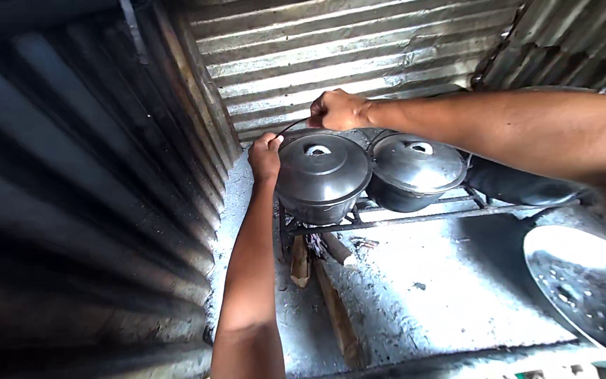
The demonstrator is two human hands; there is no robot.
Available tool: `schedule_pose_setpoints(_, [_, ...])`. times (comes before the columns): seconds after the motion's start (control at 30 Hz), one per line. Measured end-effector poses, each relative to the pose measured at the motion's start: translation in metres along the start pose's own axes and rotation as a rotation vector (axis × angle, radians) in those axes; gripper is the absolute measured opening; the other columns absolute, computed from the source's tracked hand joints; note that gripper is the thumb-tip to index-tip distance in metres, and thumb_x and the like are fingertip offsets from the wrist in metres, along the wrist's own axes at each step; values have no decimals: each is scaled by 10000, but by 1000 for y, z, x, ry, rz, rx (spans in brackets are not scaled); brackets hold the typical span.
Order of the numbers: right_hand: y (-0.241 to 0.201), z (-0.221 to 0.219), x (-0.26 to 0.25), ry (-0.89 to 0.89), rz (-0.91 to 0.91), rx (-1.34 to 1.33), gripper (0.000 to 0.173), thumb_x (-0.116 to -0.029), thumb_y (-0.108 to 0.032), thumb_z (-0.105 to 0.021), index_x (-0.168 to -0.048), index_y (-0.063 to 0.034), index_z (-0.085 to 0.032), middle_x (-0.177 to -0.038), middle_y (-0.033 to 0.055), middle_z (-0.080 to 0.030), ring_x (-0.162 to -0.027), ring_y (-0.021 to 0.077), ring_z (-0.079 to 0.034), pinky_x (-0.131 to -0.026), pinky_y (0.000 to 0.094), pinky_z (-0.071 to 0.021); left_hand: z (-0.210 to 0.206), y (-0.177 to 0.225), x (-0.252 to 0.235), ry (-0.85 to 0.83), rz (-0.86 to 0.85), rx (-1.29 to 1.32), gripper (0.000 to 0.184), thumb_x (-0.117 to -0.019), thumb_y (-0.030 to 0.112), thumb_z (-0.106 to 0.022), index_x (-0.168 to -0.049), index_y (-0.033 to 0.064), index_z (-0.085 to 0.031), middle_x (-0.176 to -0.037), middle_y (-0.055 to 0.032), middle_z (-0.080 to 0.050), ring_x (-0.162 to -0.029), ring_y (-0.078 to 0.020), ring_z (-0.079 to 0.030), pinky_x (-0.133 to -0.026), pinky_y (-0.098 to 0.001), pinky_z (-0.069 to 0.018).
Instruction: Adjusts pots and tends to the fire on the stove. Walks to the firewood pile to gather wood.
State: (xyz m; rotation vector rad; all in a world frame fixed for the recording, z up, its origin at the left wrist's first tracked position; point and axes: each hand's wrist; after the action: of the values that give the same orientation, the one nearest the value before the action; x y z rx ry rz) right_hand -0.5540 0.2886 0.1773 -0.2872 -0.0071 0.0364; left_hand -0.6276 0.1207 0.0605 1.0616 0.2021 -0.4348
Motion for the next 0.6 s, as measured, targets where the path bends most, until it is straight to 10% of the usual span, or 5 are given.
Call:
schedule_pose_setpoints(0.13, [19, 6, 14, -77, 46, -154, 308, -1102, -179, -476, -1298, -3, -636, -1092, 180, -672, -899, 238, -646, -865, 424, -519, 1, 4, -4, -31, -5, -42, 283, -1045, 186, -558, -1137, -44, -696, -1066, -223, -710, -1031, -331, -674, -963, -532, -489])
schedule_pose_setpoints(0.37, [140, 0, 72, 96, -243, 280, 417, -1102, -309, -443, -1280, 0, -660, -1414, 291, -539, -1378, 472, -462, -1090, 650, -369, -7, 45, 2, -278, -441, -143, 263, -993, 196, -667, -1020, -61, -714, -976, -223, -715, -908, -322, -696, -878, -527, -543])
schedule_pose_setpoints(0.47, [188, -22, 98, 173, -434, 104, 498, -1119, -398, -362, -1375, -58, -620, -1333, 271, -628, -1293, 469, -564, -1042, 671, -428, -1, 52, -1, -417, -394, -139, 299, -947, 213, -742, -821, -43, -652, -738, -122, -612, -689, -196, -569, -701, -433, -496])
schedule_pose_setpoints(0.6, [197, -24, 111, 248, -478, -49, 562, -1099, -475, -393, -1198, -10, -692, -1198, 268, -684, -1183, 465, -634, -968, 670, -474, 1, 52, -5, -304, -326, -64, 359, -957, 220, -722, -718, -7, -583, -628, 16, -477, -590, -35, -433, -613, -249, -409])
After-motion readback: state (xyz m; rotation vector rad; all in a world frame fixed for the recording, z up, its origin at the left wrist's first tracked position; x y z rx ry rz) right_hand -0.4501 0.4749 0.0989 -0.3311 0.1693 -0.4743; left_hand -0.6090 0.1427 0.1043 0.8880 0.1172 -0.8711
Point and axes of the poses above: each hand's wrist, its own x-axis away from the middle knuckle, its own z-axis out of the back of the hand, y = z × x
